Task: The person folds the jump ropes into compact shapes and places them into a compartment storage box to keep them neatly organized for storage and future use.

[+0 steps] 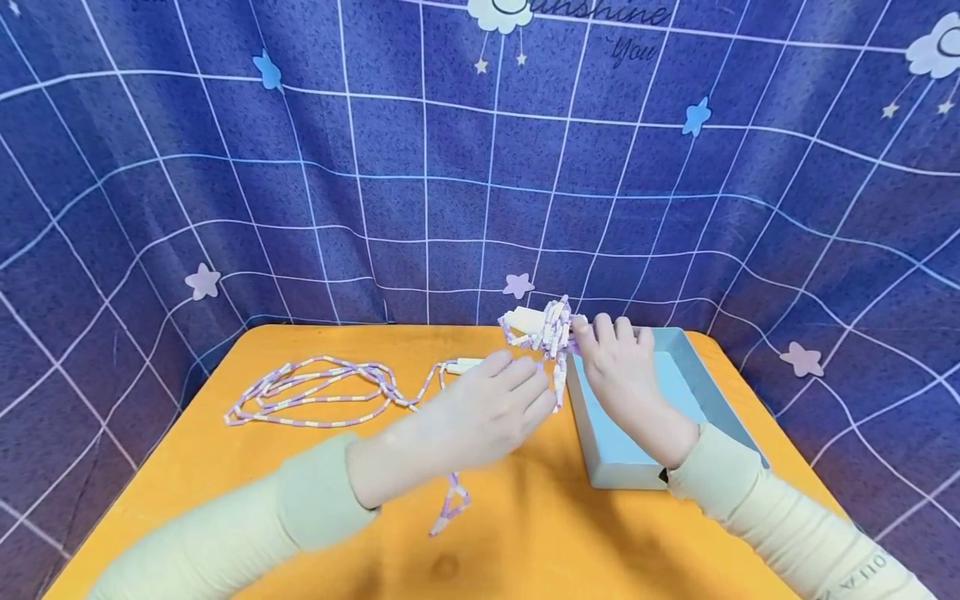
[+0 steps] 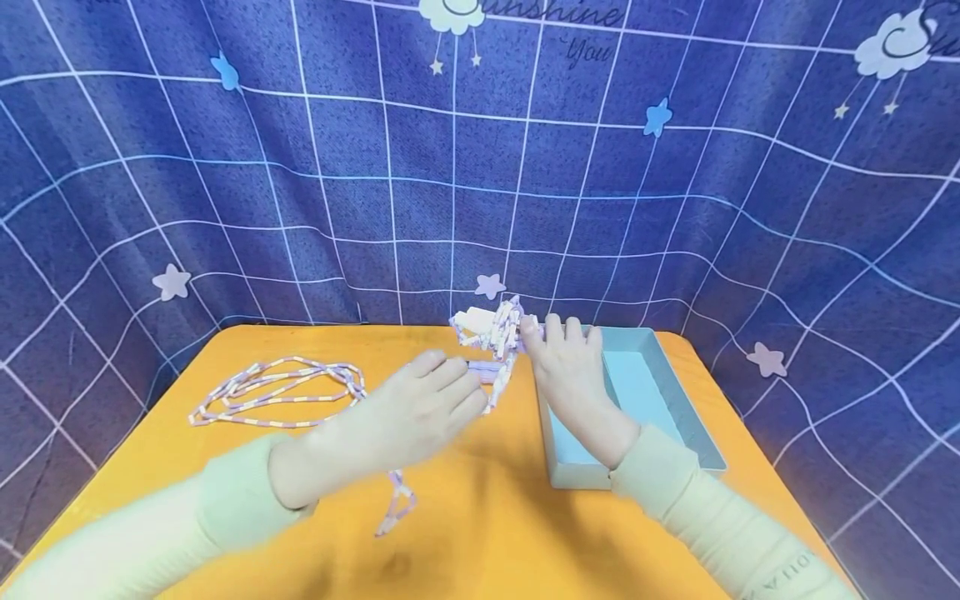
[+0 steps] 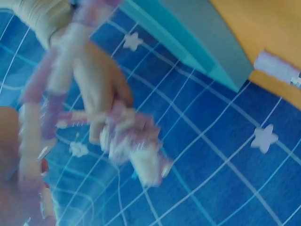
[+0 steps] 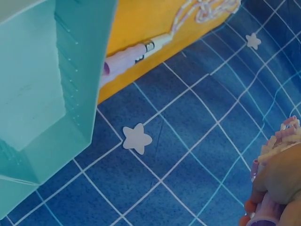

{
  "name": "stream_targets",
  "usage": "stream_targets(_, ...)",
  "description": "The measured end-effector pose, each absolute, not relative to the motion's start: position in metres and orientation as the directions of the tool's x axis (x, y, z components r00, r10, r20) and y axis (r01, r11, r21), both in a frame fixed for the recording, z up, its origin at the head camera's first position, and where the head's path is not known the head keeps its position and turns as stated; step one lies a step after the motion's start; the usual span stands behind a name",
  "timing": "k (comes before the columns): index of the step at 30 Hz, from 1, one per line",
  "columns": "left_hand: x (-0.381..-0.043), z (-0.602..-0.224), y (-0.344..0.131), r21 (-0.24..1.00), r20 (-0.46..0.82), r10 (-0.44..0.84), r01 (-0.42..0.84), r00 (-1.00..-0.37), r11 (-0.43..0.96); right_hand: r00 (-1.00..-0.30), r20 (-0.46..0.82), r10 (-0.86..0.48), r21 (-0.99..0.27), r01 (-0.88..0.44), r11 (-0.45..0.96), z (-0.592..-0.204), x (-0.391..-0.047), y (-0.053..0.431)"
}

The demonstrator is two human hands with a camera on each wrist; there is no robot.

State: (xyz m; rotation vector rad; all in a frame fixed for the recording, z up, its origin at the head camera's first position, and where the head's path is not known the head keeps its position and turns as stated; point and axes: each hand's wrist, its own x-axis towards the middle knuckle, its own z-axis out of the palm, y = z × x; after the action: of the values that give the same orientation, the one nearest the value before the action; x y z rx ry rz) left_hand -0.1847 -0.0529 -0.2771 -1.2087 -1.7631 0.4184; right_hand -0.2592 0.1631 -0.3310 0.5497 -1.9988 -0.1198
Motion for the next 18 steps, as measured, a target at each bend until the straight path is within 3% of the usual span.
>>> stream_targets(13, -0.204, -0.243, -0.070, -0.669, 0.561, 0.820, 0.523, -0.111, 0.529, -0.246, 0.758, -0.605, 0.488, -0.403, 0.774, -0.333, -0.253, 0.164)
stream_targets(18, -0.219, -0.237, -0.079, -0.666, 0.559, 0.818, 0.516, -0.133, 0.539, -0.238, 0.712, -0.661, 0.503, -0.483, 0.716, -0.334, -0.247, 0.164)
